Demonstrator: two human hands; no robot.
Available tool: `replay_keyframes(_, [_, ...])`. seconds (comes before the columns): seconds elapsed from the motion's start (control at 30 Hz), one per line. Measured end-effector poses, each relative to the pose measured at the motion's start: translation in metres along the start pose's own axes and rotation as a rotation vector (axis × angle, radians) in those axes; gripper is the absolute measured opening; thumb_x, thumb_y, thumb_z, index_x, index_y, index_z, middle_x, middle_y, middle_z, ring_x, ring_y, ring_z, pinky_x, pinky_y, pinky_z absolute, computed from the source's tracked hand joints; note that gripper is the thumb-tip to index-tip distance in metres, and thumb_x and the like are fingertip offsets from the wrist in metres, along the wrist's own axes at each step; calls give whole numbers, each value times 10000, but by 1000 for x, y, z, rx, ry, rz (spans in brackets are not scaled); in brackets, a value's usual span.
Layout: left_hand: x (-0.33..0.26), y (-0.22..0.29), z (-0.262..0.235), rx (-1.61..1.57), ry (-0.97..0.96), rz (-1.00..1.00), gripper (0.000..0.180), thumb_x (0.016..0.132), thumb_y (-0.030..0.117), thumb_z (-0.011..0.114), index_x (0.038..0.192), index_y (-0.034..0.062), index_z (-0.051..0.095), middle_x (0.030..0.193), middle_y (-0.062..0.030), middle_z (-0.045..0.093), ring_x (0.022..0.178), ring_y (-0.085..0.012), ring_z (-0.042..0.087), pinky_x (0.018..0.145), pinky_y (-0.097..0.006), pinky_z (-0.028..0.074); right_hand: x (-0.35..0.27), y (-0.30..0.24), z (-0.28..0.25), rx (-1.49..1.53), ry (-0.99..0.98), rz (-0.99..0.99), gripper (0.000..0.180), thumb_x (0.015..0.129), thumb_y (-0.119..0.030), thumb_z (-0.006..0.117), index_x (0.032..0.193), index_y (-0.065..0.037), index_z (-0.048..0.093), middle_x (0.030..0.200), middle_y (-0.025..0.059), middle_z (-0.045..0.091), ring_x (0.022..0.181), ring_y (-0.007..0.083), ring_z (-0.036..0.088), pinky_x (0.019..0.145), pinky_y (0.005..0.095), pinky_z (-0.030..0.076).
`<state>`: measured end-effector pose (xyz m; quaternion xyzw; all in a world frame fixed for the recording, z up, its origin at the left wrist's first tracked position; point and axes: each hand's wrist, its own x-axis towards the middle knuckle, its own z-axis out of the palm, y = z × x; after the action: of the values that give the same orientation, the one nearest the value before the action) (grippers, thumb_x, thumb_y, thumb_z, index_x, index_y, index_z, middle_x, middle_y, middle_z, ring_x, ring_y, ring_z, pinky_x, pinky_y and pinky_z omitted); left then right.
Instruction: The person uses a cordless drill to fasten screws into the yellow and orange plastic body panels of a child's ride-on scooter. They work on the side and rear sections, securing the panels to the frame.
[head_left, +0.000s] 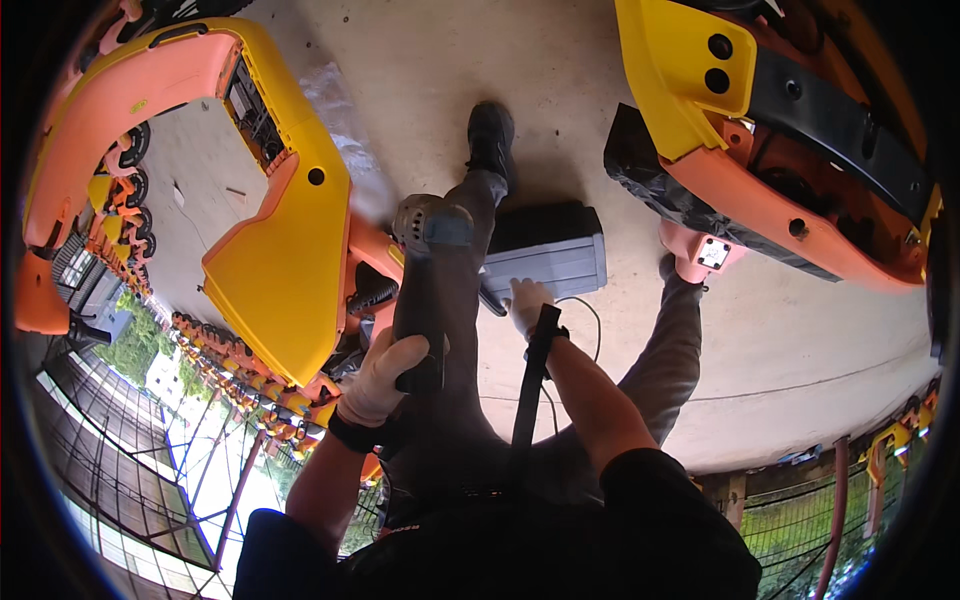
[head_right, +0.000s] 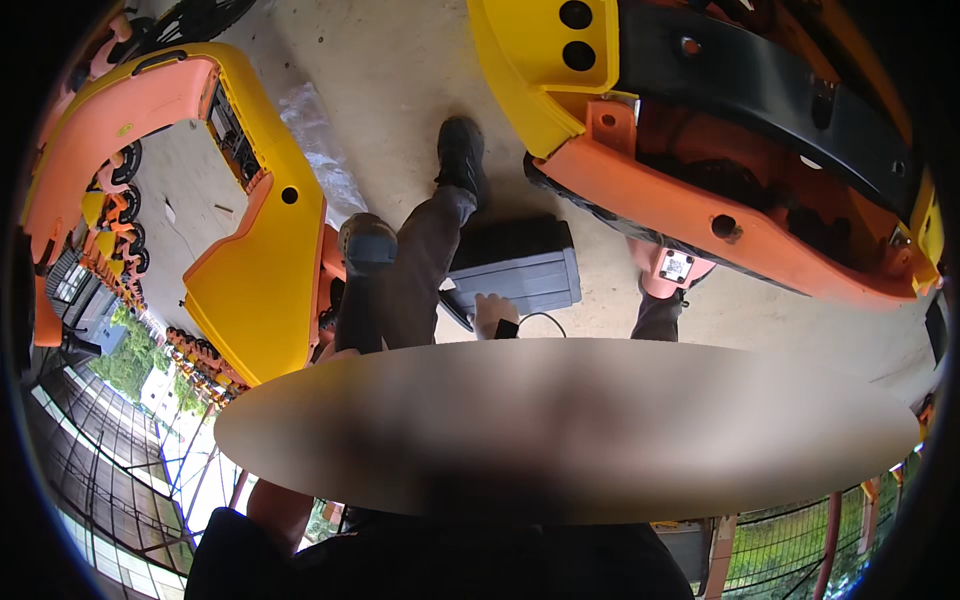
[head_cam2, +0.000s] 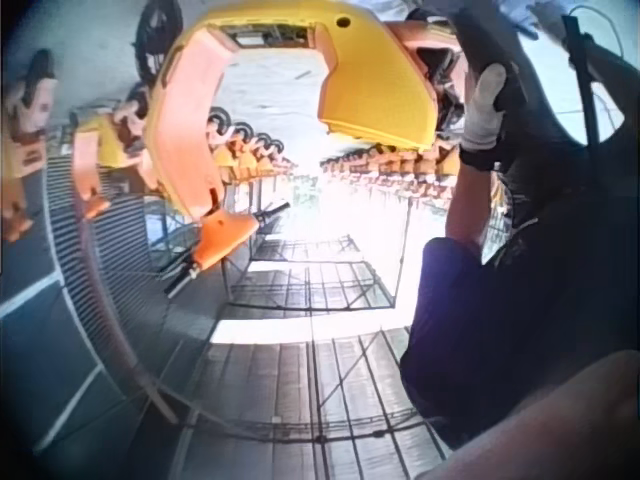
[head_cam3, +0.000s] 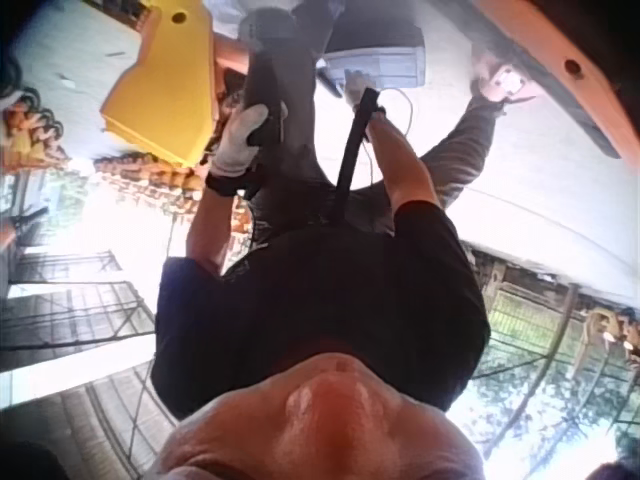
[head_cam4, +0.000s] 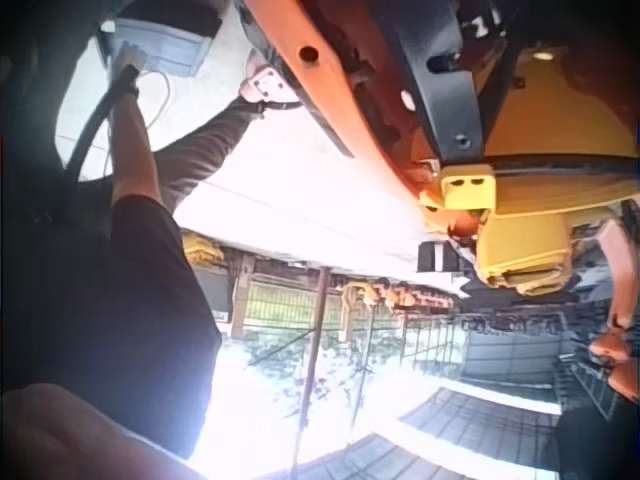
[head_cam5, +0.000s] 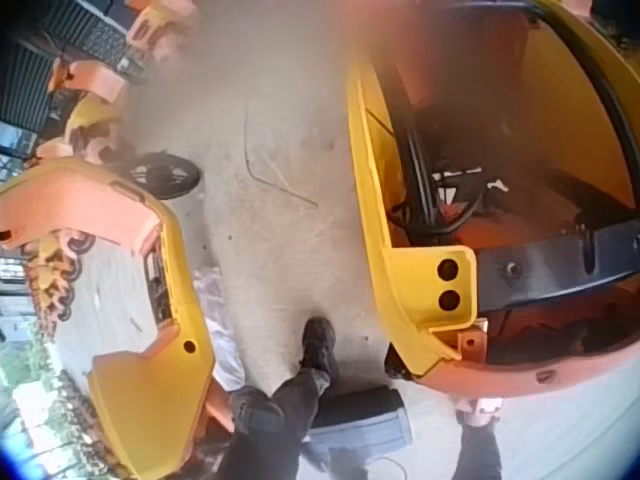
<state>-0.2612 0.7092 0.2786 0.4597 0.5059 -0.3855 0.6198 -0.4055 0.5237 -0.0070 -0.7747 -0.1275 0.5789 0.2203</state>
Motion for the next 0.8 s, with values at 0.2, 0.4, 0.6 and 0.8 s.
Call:
replay_keyframes(0.2, [0, -43, -36, -77, 57, 56, 509, 880, 494, 598, 1087, 29, 596, 872, -17, 574, 741, -100, 556, 667, -239, 455, 72, -59, 103, 40, -140, 3, 198, 916, -253, 578, 1016, -96, 644, 985, 161, 684, 915, 366, 685, 719, 469, 572])
replay_keyframes(0.4, [16, -25, -51, -131, 69, 2, 771, 756, 765, 571, 965, 24, 546, 817, -27, 513, 671, -93, 510, 580, -219, 402, 106, -69, 172, 299, -111, 356, 239, 885, -255, 575, 955, -50, 675, 924, 182, 701, 887, 369, 700, 735, 480, 581])
replay_keyframes(0.6, [37, -22, -61, -183, -91, 128, 686, 831, 725, 502, 870, 42, 550, 776, -70, 541, 635, -126, 524, 541, -238, 397, 95, -58, 103, 218, -54, 228, 210, 886, -124, 526, 1073, -32, 553, 912, 217, 688, 893, 406, 685, 772, 499, 560])
replay_keyframes(0.8, [39, -27, -55, -224, -126, 148, 780, 786, 802, 501, 813, 24, 543, 702, -36, 506, 582, -117, 477, 530, -239, 353, 5, -9, -2, 123, -192, 54, 220, 842, -141, 567, 1034, -33, 572, 874, 238, 674, 867, 426, 666, 745, 509, 543])
